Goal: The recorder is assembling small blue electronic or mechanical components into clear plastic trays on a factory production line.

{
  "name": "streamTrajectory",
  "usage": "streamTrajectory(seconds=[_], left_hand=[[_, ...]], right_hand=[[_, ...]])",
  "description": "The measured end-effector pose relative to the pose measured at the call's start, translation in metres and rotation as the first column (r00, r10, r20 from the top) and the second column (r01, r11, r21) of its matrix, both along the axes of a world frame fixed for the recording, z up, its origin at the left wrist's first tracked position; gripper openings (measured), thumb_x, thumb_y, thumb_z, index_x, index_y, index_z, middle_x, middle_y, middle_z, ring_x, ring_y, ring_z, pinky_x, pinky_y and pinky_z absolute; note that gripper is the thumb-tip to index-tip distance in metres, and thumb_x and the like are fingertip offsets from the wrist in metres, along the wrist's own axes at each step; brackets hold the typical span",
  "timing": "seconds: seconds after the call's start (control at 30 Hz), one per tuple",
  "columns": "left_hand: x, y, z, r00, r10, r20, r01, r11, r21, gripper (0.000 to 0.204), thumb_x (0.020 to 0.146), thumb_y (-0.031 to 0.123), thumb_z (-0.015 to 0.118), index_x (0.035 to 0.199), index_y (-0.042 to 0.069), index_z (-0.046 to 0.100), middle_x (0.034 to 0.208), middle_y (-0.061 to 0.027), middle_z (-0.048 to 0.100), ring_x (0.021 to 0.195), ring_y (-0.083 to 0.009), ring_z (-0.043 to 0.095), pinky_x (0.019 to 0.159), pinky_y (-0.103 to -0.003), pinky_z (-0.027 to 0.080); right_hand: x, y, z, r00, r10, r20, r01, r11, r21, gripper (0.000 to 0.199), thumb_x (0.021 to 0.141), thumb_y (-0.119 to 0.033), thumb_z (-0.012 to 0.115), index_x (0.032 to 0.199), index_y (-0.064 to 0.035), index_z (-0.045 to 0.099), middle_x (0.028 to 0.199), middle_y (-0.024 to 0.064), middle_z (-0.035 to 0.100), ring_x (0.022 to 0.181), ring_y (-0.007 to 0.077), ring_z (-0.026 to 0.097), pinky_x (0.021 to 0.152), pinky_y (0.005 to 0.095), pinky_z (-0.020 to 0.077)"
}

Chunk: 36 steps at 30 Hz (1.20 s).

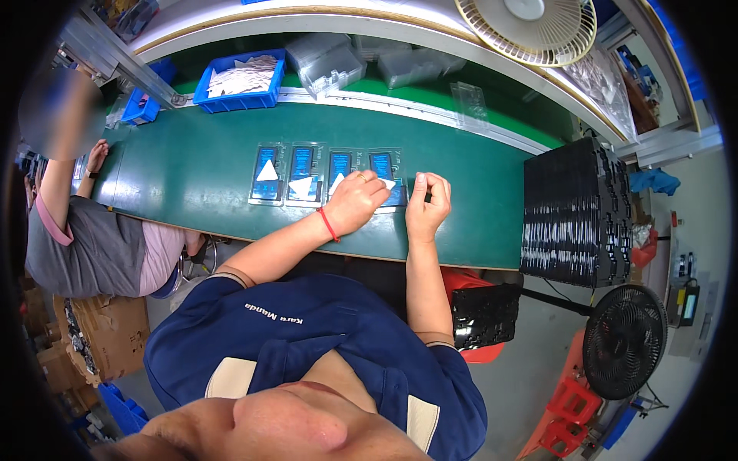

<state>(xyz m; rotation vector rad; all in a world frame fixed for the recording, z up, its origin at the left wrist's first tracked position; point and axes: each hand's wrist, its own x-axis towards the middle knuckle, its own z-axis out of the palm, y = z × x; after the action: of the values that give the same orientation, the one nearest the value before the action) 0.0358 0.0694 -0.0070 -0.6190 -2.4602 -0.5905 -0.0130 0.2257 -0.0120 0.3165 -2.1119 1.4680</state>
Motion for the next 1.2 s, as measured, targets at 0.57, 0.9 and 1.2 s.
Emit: streamTrajectory(seconds=[0.57, 0.9, 1.2], left_hand=[[0.060, -0.124, 0.004, 0.596, 0.732, 0.331, -0.719, 0.670, -0.185, 0.082, 0.070, 0.067, 0.065, 0.132, 0.016, 0.050, 0.141, -0.0250, 0.037, 0.134, -0.0436, 0.027, 0.104, -0.065, 0.018], [0.123, -0.370, -0.021, 0.548, 0.827, 0.126, -0.805, 0.562, -0.191, 0.066, 0.069, 0.049, 0.077, 0.121, 0.013, 0.058, 0.127, -0.0225, 0.051, 0.118, -0.0393, 0.047, 0.099, -0.048, 0.039], [0.127, -0.405, -0.025, 0.497, 0.868, -0.009, -0.860, 0.491, -0.143, 0.057, 0.080, 0.045, 0.070, 0.123, 0.010, 0.057, 0.132, -0.0207, 0.048, 0.126, -0.0373, 0.040, 0.106, -0.048, 0.029]], right_hand=[[0.057, -0.098, 0.005, 0.813, 0.473, 0.341, -0.531, 0.361, 0.766, 0.084, 0.083, -0.054, 0.062, 0.148, -0.0114, 0.030, 0.150, 0.0306, 0.018, 0.139, 0.0532, 0.008, 0.112, 0.0601, 0.0134], [0.082, -0.269, -0.010, 0.404, 0.896, 0.184, -0.882, 0.329, 0.337, 0.090, 0.079, -0.029, 0.073, 0.149, -0.0106, 0.020, 0.149, 0.0325, 0.015, 0.139, 0.0520, 0.013, 0.113, 0.0507, 0.0232], [-0.018, -0.029, 0.078, 0.878, 0.439, -0.190, -0.246, 0.755, 0.609, 0.057, 0.071, -0.013, 0.074, 0.124, -0.0044, 0.054, 0.120, 0.0191, 0.056, 0.115, 0.0388, 0.051, 0.099, 0.0468, 0.0417]])
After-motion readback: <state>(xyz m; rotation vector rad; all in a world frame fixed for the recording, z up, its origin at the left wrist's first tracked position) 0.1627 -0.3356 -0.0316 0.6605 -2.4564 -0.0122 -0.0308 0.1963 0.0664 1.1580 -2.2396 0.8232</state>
